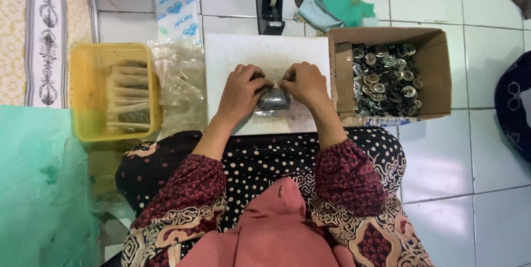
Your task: Cleaning and organizing metal spoke hubs by wiping them with a cloth and placing them in rows on a board.
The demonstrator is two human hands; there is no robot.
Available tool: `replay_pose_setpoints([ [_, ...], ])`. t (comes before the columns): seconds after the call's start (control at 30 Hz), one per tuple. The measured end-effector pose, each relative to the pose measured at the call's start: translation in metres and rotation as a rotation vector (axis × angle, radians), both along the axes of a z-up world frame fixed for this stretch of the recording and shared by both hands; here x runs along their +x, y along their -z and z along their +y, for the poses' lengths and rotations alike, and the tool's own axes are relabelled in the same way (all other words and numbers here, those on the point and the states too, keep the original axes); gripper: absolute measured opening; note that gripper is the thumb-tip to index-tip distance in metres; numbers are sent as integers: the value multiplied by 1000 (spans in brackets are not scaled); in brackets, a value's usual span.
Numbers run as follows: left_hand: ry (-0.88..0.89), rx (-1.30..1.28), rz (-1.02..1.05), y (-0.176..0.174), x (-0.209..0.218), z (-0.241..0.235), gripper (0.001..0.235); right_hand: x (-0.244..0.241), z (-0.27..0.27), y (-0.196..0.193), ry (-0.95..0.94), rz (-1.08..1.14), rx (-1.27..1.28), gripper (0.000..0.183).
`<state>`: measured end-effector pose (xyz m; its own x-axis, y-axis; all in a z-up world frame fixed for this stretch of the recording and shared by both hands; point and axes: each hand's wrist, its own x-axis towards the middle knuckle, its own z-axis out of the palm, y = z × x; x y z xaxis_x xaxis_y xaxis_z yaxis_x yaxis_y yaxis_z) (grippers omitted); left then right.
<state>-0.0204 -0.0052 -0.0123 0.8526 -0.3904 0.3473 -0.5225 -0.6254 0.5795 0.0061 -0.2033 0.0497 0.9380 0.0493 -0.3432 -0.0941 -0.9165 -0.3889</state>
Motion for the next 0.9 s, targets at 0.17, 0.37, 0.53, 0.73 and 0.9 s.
replay_pose_setpoints([
  [0.17,-170,-111,48,-7,-36,-6,18,-25,-2,4,13,-148,175,18],
  [0.37,-190,-247,144,-32,-94,-33,96,-52,1,8,141,-233,523,27],
  [0.53,-300,-632,208,-12,-110,-41,89,-79,50,-51,58,-200,761,23],
  [0.73,-403,-1671,698,-64,-126,-6,26,-91,71,-75,-110,-405,653,31],
  [0.9,-367,-1809,778,-30,-129,34,35,-93,91,-64,-52,-3,909,38],
])
